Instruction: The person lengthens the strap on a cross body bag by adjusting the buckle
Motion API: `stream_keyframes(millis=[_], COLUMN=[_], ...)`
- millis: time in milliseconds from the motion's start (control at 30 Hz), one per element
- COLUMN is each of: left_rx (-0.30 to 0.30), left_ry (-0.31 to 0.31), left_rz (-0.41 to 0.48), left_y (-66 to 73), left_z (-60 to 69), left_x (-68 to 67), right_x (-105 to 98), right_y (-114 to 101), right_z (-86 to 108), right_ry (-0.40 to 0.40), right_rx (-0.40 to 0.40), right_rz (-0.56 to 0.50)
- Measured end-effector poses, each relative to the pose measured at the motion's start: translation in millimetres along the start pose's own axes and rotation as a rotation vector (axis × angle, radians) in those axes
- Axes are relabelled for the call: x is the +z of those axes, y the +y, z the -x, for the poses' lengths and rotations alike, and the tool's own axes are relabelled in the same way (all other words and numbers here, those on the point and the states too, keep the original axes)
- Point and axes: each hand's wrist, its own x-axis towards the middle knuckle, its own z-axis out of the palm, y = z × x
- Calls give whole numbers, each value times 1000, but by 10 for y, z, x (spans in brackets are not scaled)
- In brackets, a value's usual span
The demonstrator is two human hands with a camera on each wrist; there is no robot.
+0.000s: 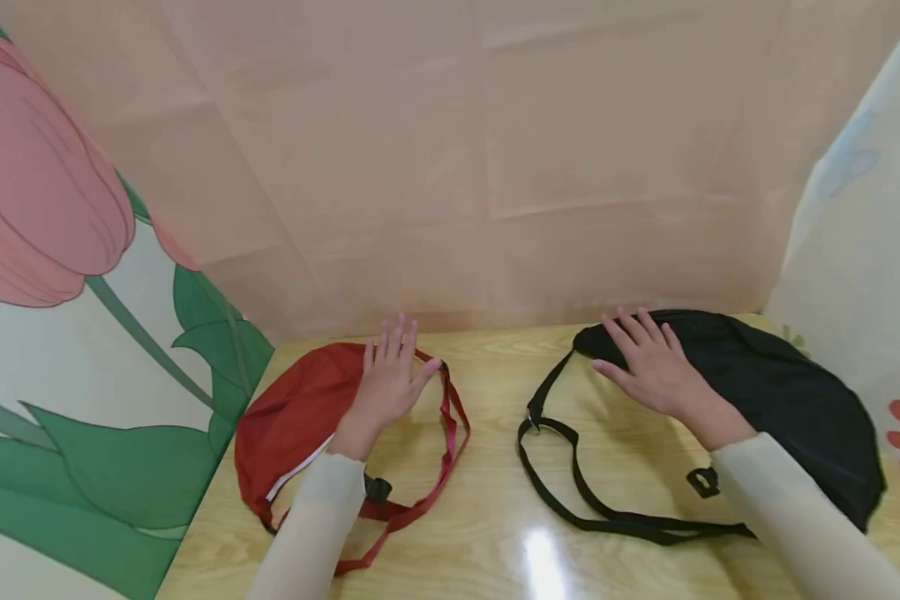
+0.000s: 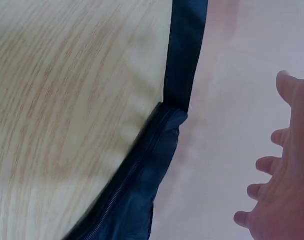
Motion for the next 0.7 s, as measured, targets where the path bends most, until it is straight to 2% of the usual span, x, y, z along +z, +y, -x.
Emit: stream_keyframes(millis=[100,267,500,700], left_rx=[27,57,133,231], left_ry=[12,-4,-59,-72], left_rz=[6,8,2,26], left_y=[93,276,587,866], left_z=[-10,2,71,163], left_x=[-32,-62,-36,18], right_x=[-57,-147,-248,-279], right_y=[-6,21,101,189], right_z=[24,109,347,590], right_ry=[5,6,43,102], right_rx=[-3,-12,-32,-81], right_rz=[-3,-18,-76,-101])
